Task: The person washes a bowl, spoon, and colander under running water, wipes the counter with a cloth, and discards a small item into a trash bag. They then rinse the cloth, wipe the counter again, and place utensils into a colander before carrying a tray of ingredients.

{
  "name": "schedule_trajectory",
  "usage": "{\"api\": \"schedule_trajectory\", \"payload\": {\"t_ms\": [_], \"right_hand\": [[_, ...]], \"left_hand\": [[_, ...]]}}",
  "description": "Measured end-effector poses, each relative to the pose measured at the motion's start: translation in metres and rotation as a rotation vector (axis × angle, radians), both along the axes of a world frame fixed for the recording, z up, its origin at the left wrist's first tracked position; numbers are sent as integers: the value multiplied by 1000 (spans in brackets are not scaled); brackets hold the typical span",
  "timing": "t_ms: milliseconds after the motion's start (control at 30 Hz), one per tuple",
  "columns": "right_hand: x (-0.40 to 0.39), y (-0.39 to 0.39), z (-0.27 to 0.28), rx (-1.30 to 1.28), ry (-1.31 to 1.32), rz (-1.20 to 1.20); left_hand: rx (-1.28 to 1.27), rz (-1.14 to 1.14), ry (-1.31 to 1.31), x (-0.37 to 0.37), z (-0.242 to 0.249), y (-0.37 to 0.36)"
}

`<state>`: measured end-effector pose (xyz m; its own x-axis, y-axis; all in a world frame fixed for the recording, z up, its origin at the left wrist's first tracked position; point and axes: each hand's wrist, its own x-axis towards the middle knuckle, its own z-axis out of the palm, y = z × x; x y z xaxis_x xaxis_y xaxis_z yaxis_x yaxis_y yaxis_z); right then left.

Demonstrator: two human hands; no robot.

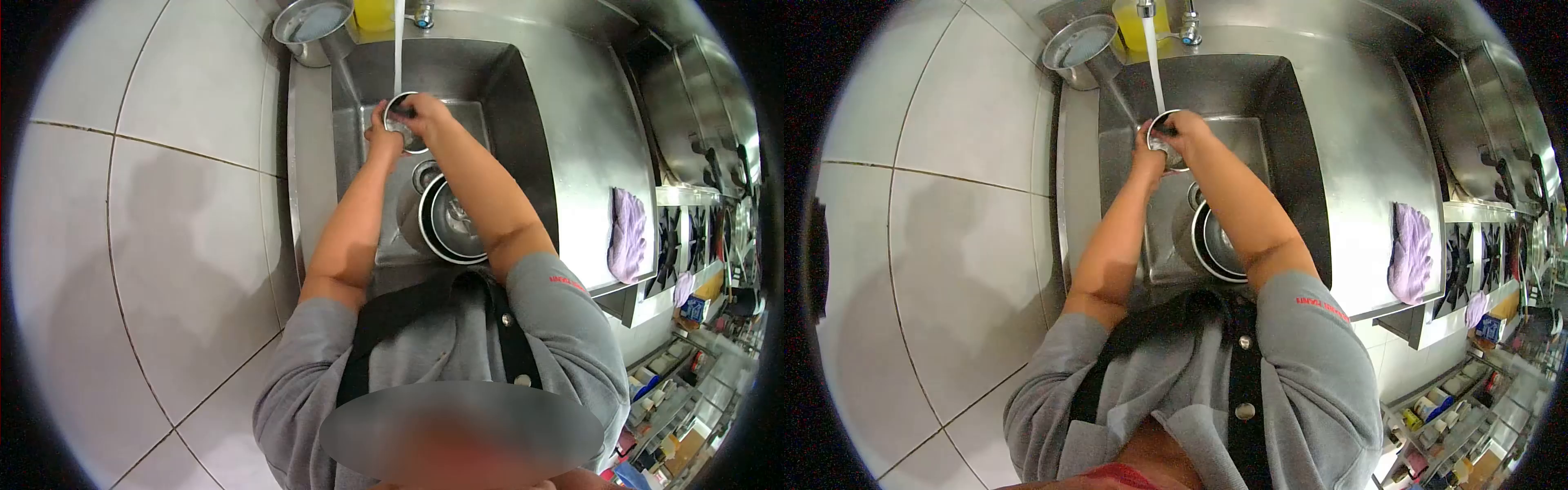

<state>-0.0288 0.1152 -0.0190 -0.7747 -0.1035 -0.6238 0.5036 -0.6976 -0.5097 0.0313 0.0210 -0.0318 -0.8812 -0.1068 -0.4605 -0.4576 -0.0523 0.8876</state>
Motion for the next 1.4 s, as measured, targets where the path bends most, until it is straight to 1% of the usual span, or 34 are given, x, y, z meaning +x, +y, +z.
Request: {"api": "schedule_trajectory", "payload": {"t_ms": [67,100,133,200,233,267,300,367,400,433,500,533,600,633,700,767,800,867,900,933,967,1000,1033,1067,1167,1200,1267,1300,1333,1400], "right_hand": [[-1,6,17,-17,-192,-63],[-2,7,23,-30,-284,-96],[7,-3,13,-35,-109,-221],[29,-11,14,374,114,127],[36,-11,16,582,227,307],[27,-3,-12,605,345,413],[29,3,-9,725,374,510],[29,13,12,963,433,701],[27,18,18,1076,550,779],[25,18,18,1066,559,751],[21,15,15,1039,578,696],[20,14,11,800,497,573],[20,13,3,329,324,340],[11,18,1,163,94,130],[-13,24,1,-163,-365,-282],[-5,10,-4,-21,-282,-312],[0,5,-7,52,-235,-330],[21,-14,-12,353,167,-9],[29,-19,-18,496,363,156],[14,-18,-54,572,411,171],[12,-14,-44,445,287,122],[8,-6,-21,317,166,67],[6,0,-7,190,45,12],[-13,1,-34,52,-36,-149],[-20,-15,-39,131,-77,-196],[-18,-22,-25,-41,-115,-164],[-22,-36,-4,72,31,-107],[-23,-38,-3,131,102,-84],[-37,-31,-7,730,165,242],[-38,-24,-10,779,272,246]], "left_hand": [[-159,0,54,1,-28,9],[-243,-1,85,0,-35,13],[-320,-15,133,2,-40,14],[229,187,135,-15,-52,10],[152,155,193,-12,-60,12],[73,128,250,-9,-69,14],[-7,105,307,-5,-71,15],[-563,-8,263,3,-50,22],[-479,14,317,0,-51,22],[-395,35,374,-5,-51,19],[-109,86,442,-15,-52,15],[92,117,449,-18,-54,12],[234,185,396,-16,-61,9],[179,227,343,-15,-63,16],[-117,211,262,-11,-67,24],[-598,55,187,-2,-75,30],[-549,44,214,4,-66,30],[334,512,-69,-10,-50,18],[257,442,-28,-16,-70,15],[177,377,15,-21,-90,12],[97,318,60,-27,-111,10],[64,339,67,-29,-108,16],[-223,178,112,-22,-86,21],[-523,47,159,-14,-62,26],[340,626,-134,-28,-55,19],[413,649,-38,-26,-41,20],[479,636,34,-29,-14,12],[512,624,65,-27,-10,9],[95,444,127,-23,-10,8],[-721,49,243,-11,-7,0]]}}
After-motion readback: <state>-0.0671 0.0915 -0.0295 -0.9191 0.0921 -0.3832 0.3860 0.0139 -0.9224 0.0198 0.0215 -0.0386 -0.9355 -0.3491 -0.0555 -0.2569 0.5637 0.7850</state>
